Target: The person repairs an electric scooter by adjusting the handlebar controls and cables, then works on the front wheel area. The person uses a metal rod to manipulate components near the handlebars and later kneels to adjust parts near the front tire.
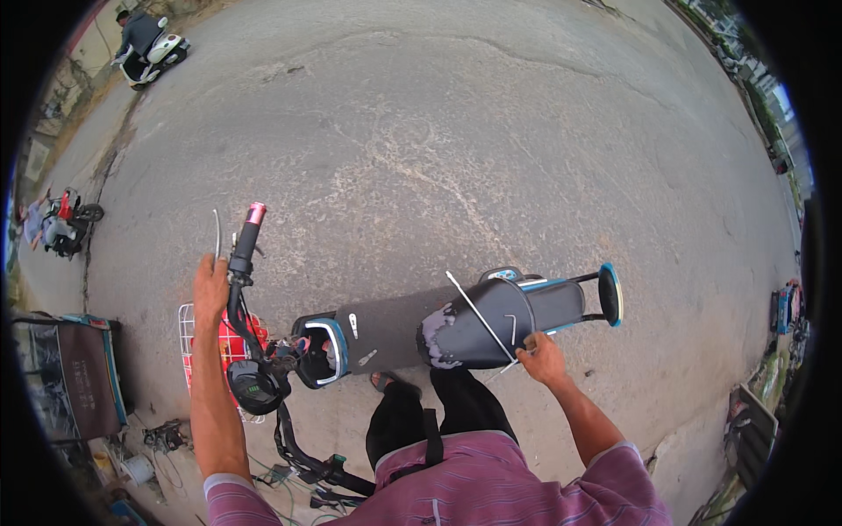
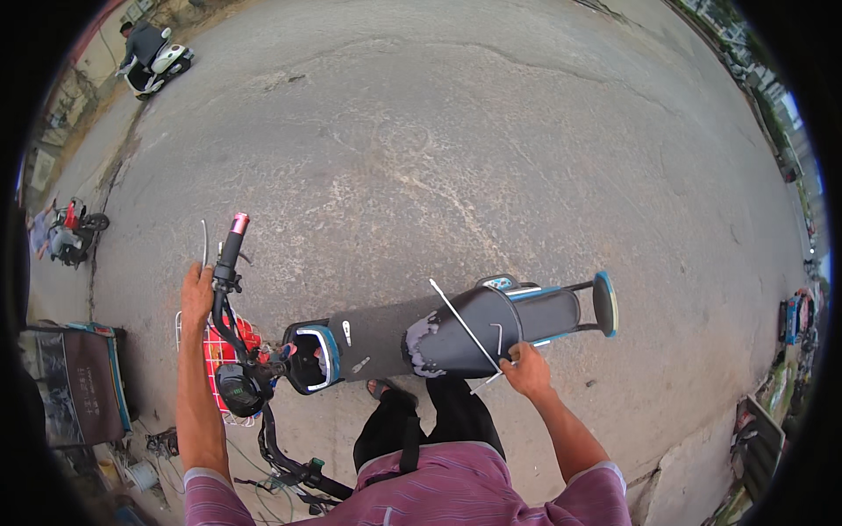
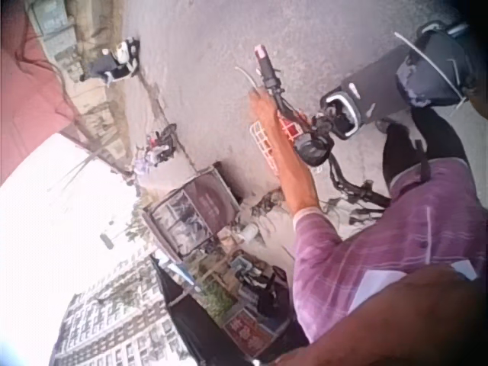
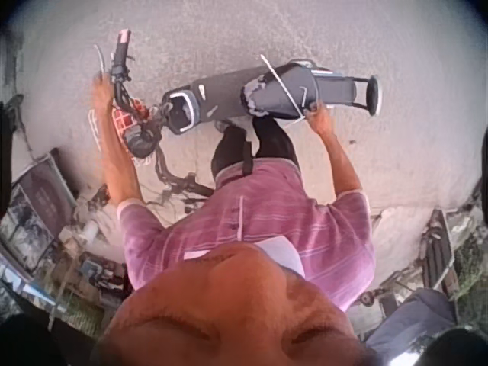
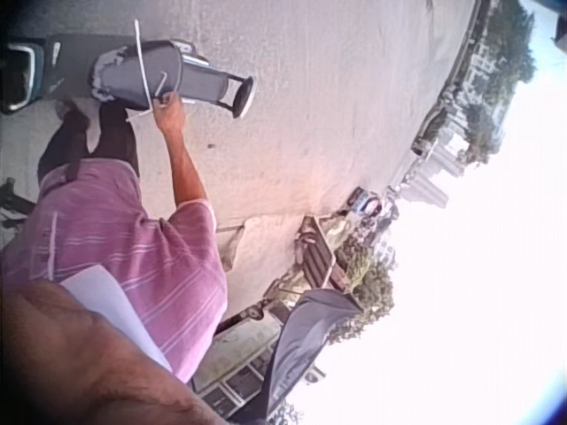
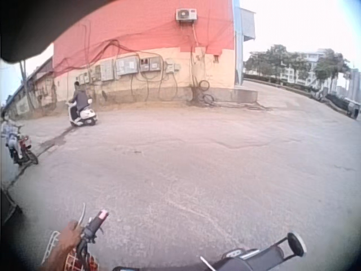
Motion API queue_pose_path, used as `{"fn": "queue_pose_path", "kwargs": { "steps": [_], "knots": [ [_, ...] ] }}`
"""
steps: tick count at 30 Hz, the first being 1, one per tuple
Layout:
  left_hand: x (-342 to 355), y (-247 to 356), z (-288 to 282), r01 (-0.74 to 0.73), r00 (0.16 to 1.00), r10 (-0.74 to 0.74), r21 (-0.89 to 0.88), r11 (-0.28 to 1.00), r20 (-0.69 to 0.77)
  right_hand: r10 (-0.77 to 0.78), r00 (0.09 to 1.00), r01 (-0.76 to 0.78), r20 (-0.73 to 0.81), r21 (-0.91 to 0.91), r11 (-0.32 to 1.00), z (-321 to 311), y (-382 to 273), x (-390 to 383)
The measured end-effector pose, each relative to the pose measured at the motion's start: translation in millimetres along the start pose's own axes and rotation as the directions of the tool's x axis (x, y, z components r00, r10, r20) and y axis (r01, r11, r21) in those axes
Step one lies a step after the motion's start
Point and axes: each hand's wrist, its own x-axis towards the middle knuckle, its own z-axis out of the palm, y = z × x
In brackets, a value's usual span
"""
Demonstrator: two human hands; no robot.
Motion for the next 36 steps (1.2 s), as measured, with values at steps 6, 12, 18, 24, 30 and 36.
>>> {"fn": "queue_pose_path", "kwargs": {
  "steps": [6,12,18,24,30,36],
  "knots": [
    [-3,24,-9,0.110,0.994,-0.110,0.005,0.994,0.027,0.011,0.998,-0.013,-0.054,-0.045,0.999,49,19,-39],
    [-9,21,-11,0.159,0.987,-0.158,-0.025,0.987,0.023,0.117,0.985,-0.097,0.123,-0.160,0.982,34,3,-44],
    [-16,23,-12,0.167,0.986,-0.167,-0.064,0.984,-0.005,-0.008,0.999,0.019,0.045,-0.234,0.972,56,33,-36],
    [-13,23,-11,0.176,0.984,-0.176,-0.053,0.983,0.013,-0.056,0.997,0.036,-0.054,-0.312,0.949,66,47,-38],
    [-12,18,-9,0.180,0.984,-0.181,-0.070,0.981,0.004,-0.148,0.976,0.111,-0.162,-0.215,0.970,42,34,-47],
    [-11,27,-12,0.216,0.975,-0.211,-0.064,0.974,0.071,0.094,0.992,-0.110,-0.084,-0.210,0.972,38,21,-39]
  ]
}}
